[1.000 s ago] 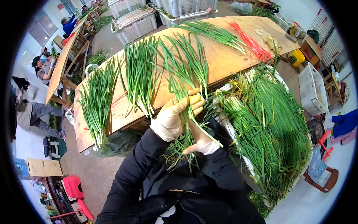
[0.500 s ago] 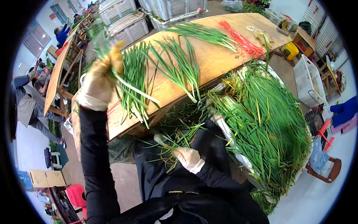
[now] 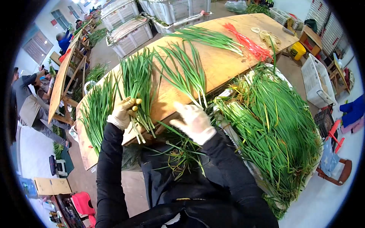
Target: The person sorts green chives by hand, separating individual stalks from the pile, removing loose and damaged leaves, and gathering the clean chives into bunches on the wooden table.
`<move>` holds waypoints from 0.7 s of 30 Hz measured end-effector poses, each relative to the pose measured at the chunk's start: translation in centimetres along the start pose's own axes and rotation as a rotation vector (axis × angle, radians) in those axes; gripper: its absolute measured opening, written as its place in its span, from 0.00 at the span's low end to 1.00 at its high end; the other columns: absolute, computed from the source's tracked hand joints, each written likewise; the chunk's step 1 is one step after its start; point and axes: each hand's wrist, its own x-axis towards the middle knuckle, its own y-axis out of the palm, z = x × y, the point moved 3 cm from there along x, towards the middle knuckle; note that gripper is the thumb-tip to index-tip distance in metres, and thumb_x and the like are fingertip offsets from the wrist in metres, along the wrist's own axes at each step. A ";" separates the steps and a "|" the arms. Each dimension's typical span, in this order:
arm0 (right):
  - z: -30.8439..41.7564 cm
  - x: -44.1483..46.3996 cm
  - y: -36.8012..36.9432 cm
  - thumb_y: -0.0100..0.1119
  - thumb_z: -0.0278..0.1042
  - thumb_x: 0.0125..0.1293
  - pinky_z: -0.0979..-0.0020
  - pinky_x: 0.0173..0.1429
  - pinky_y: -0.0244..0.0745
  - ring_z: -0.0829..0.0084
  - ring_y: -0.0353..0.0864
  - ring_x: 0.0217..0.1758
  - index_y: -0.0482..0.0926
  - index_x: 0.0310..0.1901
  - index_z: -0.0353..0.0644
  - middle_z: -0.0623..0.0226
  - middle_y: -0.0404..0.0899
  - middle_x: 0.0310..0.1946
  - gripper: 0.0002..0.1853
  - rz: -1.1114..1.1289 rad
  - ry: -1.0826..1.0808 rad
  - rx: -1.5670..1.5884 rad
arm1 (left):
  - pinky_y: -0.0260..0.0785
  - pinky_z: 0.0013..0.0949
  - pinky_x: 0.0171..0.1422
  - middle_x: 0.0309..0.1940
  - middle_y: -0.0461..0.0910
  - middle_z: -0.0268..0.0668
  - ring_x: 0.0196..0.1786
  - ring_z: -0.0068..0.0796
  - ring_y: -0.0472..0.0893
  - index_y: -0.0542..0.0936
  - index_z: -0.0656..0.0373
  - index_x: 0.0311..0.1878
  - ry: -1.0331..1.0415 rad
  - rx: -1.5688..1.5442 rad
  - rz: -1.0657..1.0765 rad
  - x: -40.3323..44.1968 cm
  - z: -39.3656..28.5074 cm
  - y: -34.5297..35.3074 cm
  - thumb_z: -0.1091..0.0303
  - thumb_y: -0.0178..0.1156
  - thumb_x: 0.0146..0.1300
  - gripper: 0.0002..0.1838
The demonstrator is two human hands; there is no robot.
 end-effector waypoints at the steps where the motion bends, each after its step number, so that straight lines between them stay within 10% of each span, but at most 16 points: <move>1: 1.1 1.4 1.0 0.55 0.49 0.55 0.66 0.50 0.66 0.62 0.73 0.45 0.65 0.54 0.38 0.56 0.74 0.41 0.29 -0.026 -0.056 -0.020 | 0.59 0.13 0.19 0.33 0.78 0.36 0.22 0.16 0.70 0.69 0.64 0.50 0.004 -0.034 0.093 -0.6 0.0 0.8 0.70 0.48 0.62 0.14; 4: 3.4 4.4 4.8 0.59 0.50 0.50 0.63 0.45 0.67 0.62 0.72 0.43 0.63 0.52 0.41 0.57 0.74 0.35 0.32 0.208 -0.008 -0.248 | 0.57 0.12 0.18 0.32 0.77 0.32 0.21 0.14 0.68 0.68 0.63 0.53 0.022 -0.008 0.183 -2.8 -1.1 3.4 0.68 0.48 0.62 0.17; 6: 2.3 4.1 9.1 0.54 0.36 0.55 0.65 0.31 0.70 0.63 0.75 0.30 0.69 0.41 0.43 0.63 0.74 0.24 0.14 0.007 -0.115 -0.072 | 0.53 0.11 0.17 0.29 0.73 0.27 0.19 0.09 0.63 0.64 0.66 0.57 0.084 -0.010 0.172 -4.2 -2.5 4.8 0.66 0.49 0.62 0.21; 10: 2.1 -0.9 7.9 0.50 0.31 0.57 0.68 0.30 0.72 0.63 0.77 0.27 0.71 0.43 0.41 0.62 0.74 0.23 0.11 -0.192 -0.174 0.237 | 0.53 0.11 0.19 0.28 0.72 0.28 0.19 0.10 0.61 0.61 0.66 0.58 0.264 -0.068 0.266 -6.2 -7.2 5.7 0.69 0.48 0.62 0.22; 14: 1.0 -9.0 8.4 0.53 0.42 0.57 0.65 0.39 0.73 0.57 0.77 0.36 0.64 0.52 0.38 0.56 0.76 0.30 0.24 0.703 0.116 0.023 | 0.59 0.12 0.22 0.34 0.75 0.35 0.22 0.15 0.65 0.61 0.69 0.56 0.305 -0.135 0.199 -5.3 -8.8 4.5 0.71 0.47 0.63 0.20; 18: -1.2 -6.0 0.9 0.48 0.52 0.59 0.66 0.36 0.72 0.58 0.76 0.31 0.69 0.44 0.39 0.56 0.74 0.26 0.23 0.086 0.292 0.093 | 0.71 0.25 0.42 0.42 0.76 0.41 0.41 0.30 0.76 0.64 0.63 0.51 0.345 0.496 -0.128 0.4 -3.8 -0.2 0.68 0.59 0.54 0.23; 21: -4.9 -3.6 -1.8 0.53 0.51 0.56 0.69 0.32 0.71 0.64 0.74 0.26 0.70 0.35 0.43 0.61 0.71 0.22 0.18 -0.063 0.390 -0.272 | 0.56 0.34 0.61 0.56 0.61 0.52 0.58 0.42 0.63 0.52 0.67 0.60 0.467 1.299 -0.392 1.8 0.2 -0.9 0.69 0.61 0.49 0.38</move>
